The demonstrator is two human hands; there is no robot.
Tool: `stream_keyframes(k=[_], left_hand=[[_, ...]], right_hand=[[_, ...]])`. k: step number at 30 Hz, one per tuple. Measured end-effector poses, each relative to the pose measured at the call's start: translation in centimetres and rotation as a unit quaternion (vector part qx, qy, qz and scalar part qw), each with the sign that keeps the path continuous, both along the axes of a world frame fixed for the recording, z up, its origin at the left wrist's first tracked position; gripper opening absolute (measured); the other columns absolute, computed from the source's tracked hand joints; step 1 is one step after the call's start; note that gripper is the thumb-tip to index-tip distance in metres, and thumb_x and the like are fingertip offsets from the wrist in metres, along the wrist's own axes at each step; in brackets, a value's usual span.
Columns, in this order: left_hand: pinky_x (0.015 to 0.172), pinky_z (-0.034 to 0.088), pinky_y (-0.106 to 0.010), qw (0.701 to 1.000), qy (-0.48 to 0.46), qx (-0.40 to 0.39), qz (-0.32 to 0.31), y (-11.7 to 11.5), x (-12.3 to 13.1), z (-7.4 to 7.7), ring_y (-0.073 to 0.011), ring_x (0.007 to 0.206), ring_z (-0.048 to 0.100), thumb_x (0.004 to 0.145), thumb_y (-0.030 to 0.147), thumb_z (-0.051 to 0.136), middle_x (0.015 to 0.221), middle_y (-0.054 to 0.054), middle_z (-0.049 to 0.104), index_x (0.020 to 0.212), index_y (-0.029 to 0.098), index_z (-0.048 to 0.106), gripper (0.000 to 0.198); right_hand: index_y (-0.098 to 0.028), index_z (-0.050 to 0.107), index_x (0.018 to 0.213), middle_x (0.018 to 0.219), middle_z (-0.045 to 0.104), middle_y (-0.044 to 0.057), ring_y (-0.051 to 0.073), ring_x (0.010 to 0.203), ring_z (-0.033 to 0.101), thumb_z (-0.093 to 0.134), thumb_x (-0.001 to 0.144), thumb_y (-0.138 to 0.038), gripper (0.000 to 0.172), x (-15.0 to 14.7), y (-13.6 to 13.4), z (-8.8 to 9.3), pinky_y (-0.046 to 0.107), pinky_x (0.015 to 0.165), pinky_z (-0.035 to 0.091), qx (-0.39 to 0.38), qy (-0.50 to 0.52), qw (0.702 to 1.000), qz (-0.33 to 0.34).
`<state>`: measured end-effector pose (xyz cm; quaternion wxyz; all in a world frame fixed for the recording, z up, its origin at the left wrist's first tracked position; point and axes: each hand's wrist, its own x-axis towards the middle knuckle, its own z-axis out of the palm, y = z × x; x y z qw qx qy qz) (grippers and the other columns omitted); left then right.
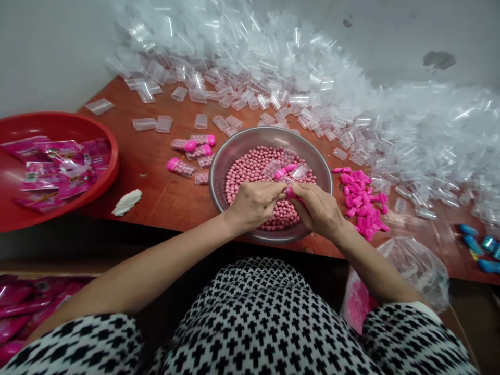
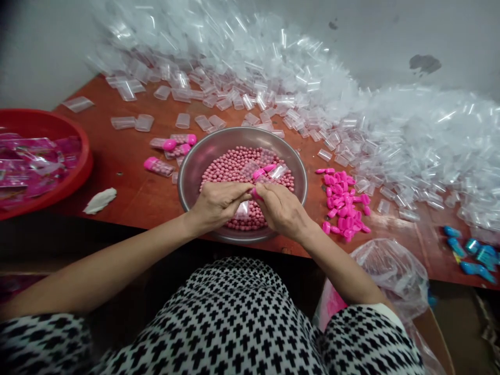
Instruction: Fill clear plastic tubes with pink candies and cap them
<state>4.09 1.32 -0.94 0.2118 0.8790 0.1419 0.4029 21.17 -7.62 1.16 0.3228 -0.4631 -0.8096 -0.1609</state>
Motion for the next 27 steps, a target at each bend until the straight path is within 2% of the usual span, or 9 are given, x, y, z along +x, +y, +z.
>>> stream_keyframes(k=[3,5,8,13,18,20,22,24,27], left_hand=[[0.068,0.053,-0.021,0.999,-0.007,-0.038,0.005,0.0,0.1,0.2,-0.0139,0.072,0.070,0.089,0.021,0.054,0.084,-0.005,0.075,0.095,0.015,0.070,0.018],[0.069,0.053,-0.021,0.996,-0.030,-0.088,-0.002,0.0,0.2,0.4,-0.0136,0.073,0.070,0.090,0.022,0.055,0.087,-0.006,0.075,0.097,0.015,0.070,0.018],[0.075,0.054,-0.024,0.991,-0.058,-0.122,-0.021,0.1,0.4,0.7,-0.0143,0.081,0.071,0.089,0.023,0.057,0.094,-0.007,0.075,0.100,0.015,0.070,0.019],[0.076,0.055,-0.025,0.993,-0.056,-0.102,-0.030,0.1,0.2,0.5,-0.0145,0.081,0.071,0.090,0.022,0.055,0.094,-0.005,0.075,0.102,0.018,0.070,0.019],[0.074,0.055,-0.026,1.000,0.001,-0.029,0.006,0.0,-0.1,-0.1,-0.0165,0.079,0.071,0.089,0.019,0.052,0.090,-0.006,0.075,0.098,0.017,0.071,0.021],[0.073,0.055,-0.027,0.999,0.019,-0.031,0.012,0.0,-0.1,-0.1,-0.0178,0.078,0.070,0.088,0.019,0.051,0.090,-0.007,0.075,0.099,0.016,0.071,0.023],[0.074,0.055,-0.028,0.996,0.003,-0.087,0.006,0.1,0.0,0.1,-0.0181,0.079,0.070,0.087,0.022,0.053,0.091,-0.008,0.075,0.099,0.017,0.072,0.023],[0.077,0.055,-0.029,0.980,-0.042,-0.194,-0.010,0.3,0.3,0.5,-0.0178,0.082,0.070,0.086,0.026,0.057,0.095,-0.007,0.075,0.100,0.018,0.073,0.022],[0.081,0.056,-0.030,0.921,-0.125,-0.368,-0.035,0.7,0.6,1.0,-0.0191,0.091,0.070,0.083,0.030,0.062,0.103,-0.006,0.074,0.103,0.018,0.073,0.025]], right_hand=[[-0.017,0.057,0.110,0.089,0.071,0.009,0.018,0.082,0.070,0.059,0.085,-0.013,0.025,0.3,0.6,0.2,0.028,0.075,0.058,-0.043,0.062,0.997,0.017],[-0.018,0.057,0.110,0.088,0.070,0.007,0.016,0.079,0.069,0.060,0.085,-0.014,0.026,0.4,0.7,0.5,0.026,0.072,0.058,-0.069,0.103,0.992,0.001],[-0.019,0.057,0.111,0.092,0.070,0.008,0.017,0.085,0.069,0.060,0.084,-0.011,0.028,0.0,0.4,0.6,0.028,0.077,0.057,-0.052,0.123,0.991,-0.022],[-0.021,0.055,0.115,0.096,0.070,0.008,0.019,0.093,0.068,0.059,0.085,-0.008,0.034,-0.9,-0.2,0.1,0.031,0.082,0.056,-0.023,0.114,0.993,-0.024],[-0.018,0.057,0.111,0.091,0.071,0.010,0.020,0.087,0.069,0.057,0.086,-0.011,0.025,-0.4,0.2,-0.1,0.031,0.078,0.057,-0.040,0.044,0.998,-0.002],[-0.019,0.059,0.108,0.090,0.072,0.009,0.020,0.085,0.070,0.056,0.087,-0.013,0.022,0.0,0.5,0.2,0.031,0.077,0.058,-0.050,0.016,0.999,-0.001],[-0.020,0.061,0.108,0.091,0.073,0.008,0.019,0.085,0.070,0.056,0.088,-0.017,0.021,0.5,0.9,0.6,0.031,0.078,0.058,-0.079,0.033,0.996,-0.001],[-0.022,0.063,0.109,0.098,0.074,0.008,0.019,0.092,0.070,0.058,0.088,-0.021,0.022,0.8,1.1,1.0,0.032,0.085,0.057,-0.115,0.111,0.987,-0.004],[-0.023,0.061,0.118,0.114,0.070,0.009,0.021,0.101,0.068,0.060,0.088,-0.032,0.031,1.1,1.1,0.8,0.037,0.090,0.055,-0.173,0.314,0.933,0.017]])
